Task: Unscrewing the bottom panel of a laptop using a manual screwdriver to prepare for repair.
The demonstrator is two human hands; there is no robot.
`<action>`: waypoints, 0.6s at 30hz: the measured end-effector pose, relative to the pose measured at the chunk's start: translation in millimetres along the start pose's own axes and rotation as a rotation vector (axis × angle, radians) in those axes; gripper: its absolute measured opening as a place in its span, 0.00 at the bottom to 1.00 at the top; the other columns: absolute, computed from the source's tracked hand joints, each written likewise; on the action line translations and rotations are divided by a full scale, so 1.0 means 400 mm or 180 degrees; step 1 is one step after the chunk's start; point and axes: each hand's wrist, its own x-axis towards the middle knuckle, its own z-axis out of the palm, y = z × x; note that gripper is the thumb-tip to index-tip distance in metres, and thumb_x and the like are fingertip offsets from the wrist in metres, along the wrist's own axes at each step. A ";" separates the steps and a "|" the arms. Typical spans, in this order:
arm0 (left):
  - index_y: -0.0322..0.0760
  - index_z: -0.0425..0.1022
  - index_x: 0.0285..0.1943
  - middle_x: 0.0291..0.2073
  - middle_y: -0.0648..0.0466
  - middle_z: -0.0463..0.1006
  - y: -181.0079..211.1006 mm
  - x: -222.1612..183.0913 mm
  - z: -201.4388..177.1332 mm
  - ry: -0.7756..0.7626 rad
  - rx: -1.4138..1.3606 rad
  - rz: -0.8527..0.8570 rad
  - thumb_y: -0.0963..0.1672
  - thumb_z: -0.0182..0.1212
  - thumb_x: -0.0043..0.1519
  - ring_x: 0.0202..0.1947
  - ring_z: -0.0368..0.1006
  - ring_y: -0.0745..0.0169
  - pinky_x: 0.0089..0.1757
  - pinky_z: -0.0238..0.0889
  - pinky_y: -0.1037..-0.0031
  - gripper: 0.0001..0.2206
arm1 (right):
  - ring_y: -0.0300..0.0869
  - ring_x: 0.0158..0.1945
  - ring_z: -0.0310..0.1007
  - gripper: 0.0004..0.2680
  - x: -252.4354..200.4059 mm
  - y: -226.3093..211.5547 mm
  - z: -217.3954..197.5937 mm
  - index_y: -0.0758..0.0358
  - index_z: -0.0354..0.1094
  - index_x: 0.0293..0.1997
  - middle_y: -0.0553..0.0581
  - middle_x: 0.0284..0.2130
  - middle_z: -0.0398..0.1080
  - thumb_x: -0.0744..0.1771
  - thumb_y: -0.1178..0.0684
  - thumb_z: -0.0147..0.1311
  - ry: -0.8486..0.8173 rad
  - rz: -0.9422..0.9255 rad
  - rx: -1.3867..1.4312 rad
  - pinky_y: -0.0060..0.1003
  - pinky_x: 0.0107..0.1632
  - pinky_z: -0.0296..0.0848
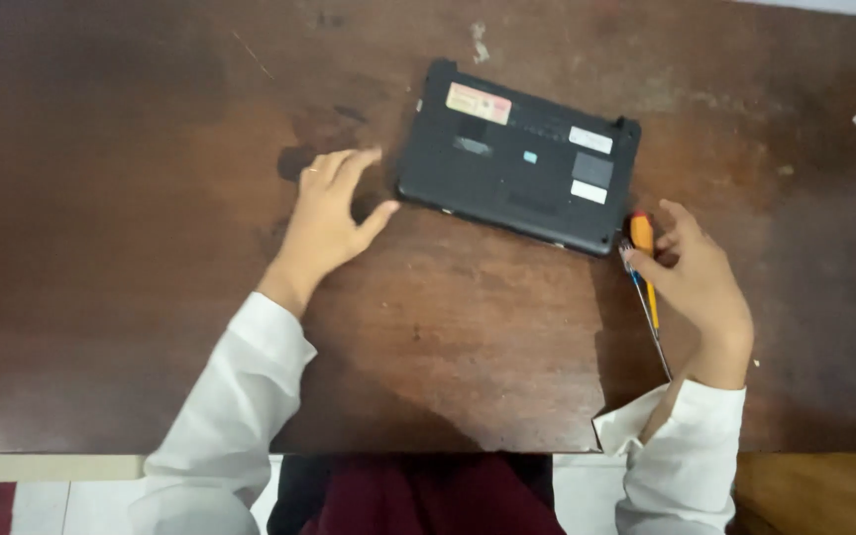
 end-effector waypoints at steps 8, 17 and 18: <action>0.26 0.53 0.76 0.65 0.29 0.65 0.109 -0.024 0.104 -0.0346 0.0783 0.0313 0.55 0.69 0.59 0.70 0.58 0.35 0.64 0.37 0.36 0.43 | 0.63 0.66 0.58 0.26 0.007 -0.032 0.141 0.59 0.67 0.68 0.66 0.60 0.62 0.60 0.59 0.61 0.1323 -0.1992 -0.0783 0.59 0.67 0.55; 0.12 0.63 0.67 0.49 0.16 0.72 0.332 -0.199 0.132 0.0290 0.1012 0.0831 0.40 0.55 0.64 0.56 0.70 0.17 0.61 0.54 0.33 0.24 | 0.72 0.76 0.28 0.33 -0.051 -0.076 0.230 0.67 0.48 0.73 0.81 0.71 0.37 0.59 0.56 0.60 0.0609 -0.1828 -0.0654 0.76 0.69 0.21; 0.13 0.63 0.68 0.52 0.16 0.71 0.345 -0.224 0.135 0.0283 0.1265 0.0844 0.41 0.52 0.65 0.59 0.69 0.18 0.63 0.54 0.35 0.24 | 0.71 0.77 0.29 0.33 -0.059 -0.078 0.229 0.67 0.49 0.71 0.79 0.71 0.38 0.59 0.56 0.60 0.0632 -0.1896 -0.0687 0.75 0.70 0.22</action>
